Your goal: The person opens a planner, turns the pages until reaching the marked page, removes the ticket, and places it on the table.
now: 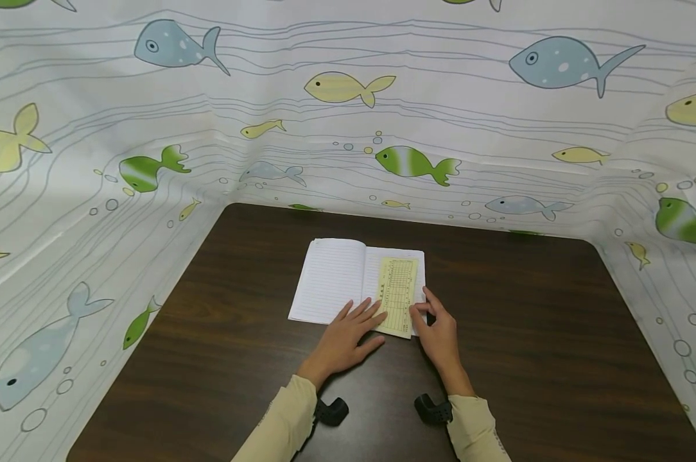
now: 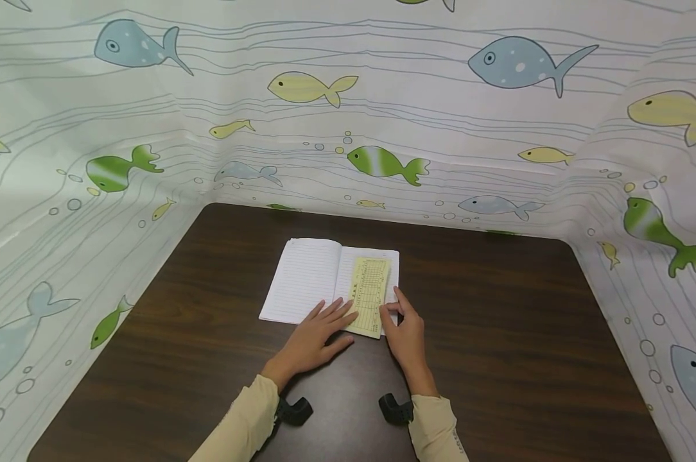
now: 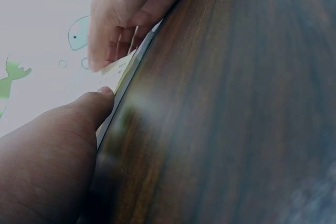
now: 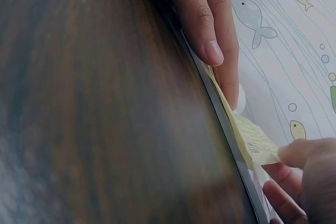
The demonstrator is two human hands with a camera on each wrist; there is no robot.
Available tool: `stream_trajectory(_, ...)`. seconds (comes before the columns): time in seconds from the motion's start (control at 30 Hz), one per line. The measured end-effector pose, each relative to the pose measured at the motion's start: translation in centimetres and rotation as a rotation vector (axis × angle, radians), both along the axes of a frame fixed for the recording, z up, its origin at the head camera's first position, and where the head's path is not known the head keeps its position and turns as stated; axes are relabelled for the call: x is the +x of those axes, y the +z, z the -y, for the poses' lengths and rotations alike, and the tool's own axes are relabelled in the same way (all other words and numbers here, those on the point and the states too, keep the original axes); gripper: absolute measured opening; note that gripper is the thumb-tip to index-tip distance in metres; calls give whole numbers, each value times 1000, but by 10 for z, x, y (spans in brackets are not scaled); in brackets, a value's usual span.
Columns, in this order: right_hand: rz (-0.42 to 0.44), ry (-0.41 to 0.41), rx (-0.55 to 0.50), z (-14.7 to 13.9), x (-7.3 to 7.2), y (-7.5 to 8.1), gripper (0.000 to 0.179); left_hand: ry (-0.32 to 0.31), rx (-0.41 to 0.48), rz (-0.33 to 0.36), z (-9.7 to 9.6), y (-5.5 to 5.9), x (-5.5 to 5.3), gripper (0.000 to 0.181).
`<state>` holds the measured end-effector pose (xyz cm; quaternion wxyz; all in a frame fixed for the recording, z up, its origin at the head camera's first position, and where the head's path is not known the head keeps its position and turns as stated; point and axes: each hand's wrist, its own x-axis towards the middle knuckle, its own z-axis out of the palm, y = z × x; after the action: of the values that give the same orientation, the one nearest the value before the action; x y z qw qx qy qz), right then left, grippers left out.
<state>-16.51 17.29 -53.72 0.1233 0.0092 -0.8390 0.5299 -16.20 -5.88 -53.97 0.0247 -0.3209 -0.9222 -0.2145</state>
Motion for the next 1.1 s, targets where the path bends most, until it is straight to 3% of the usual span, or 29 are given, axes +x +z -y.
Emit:
stream_trajectory(0.2,7,-13,-9,0,-1,-1,56,3,6,-2,0,0,0,56)
stream_trajectory(0.5,-9,-25,-38,0,1,-1,54,64,112,-46,-1,-1,1,51)
stream_trajectory(0.83,-24,-57,-66,-4,1,-2,52,203,132,-103,1,-5,2,46)
stream_trajectory(1.1,-50,-120,-79,-15,-3,-2,50,212,138,-104,2,-5,2,47)
